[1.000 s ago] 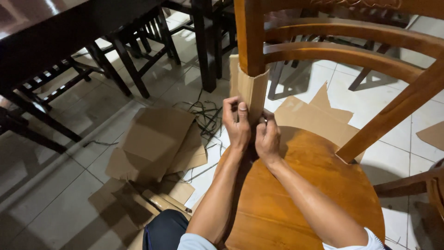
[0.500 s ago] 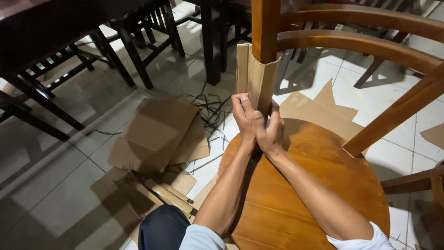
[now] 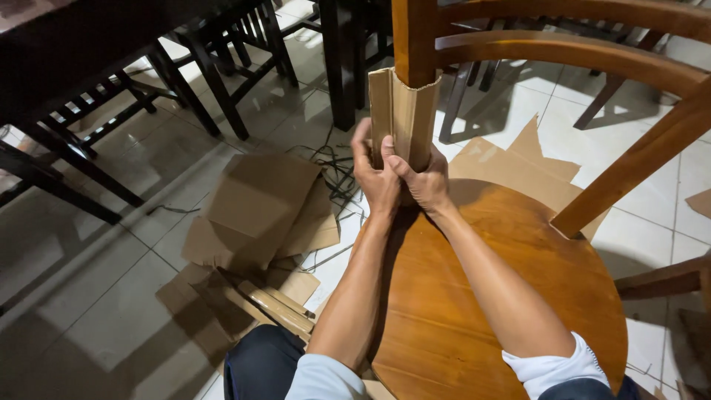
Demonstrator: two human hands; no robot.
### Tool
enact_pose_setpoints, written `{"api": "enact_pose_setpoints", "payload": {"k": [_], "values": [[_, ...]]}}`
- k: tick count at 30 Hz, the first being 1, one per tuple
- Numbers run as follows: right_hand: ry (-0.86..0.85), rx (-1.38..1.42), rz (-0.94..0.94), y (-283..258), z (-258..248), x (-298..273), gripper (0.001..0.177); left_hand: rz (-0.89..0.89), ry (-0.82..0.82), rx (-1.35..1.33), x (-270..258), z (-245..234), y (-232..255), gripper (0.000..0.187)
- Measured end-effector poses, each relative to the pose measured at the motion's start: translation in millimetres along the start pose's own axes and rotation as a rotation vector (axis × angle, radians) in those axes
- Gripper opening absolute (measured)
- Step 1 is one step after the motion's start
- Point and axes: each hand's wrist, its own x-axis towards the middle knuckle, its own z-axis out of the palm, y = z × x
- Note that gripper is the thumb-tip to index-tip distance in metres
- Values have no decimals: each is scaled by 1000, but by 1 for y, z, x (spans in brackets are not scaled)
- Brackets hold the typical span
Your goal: Wrapping wooden chair legs with cardboard and securing them with ties.
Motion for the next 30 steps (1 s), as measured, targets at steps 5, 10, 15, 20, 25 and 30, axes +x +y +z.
{"api": "enact_pose_setpoints", "payload": {"k": [5,10,15,20,25,30], "values": [[35,-128,-146,15,-9,-2,57,173,1,128,12,-11,5,8],[137,-497,-140,37,-10,-11,61,189,-36,148,18,-18,9,12],[58,-583,126,23,-4,-20,74,0,-179,93,19,-21,23,18],[91,-521,73,33,-4,-19,80,-243,-320,-139,19,-15,-3,10],[177,-527,-67,-3,2,-23,87,-86,-250,82,25,-18,-21,7],[163,-556,-138,16,-7,-26,97,160,-159,343,14,-14,-11,13]]}}
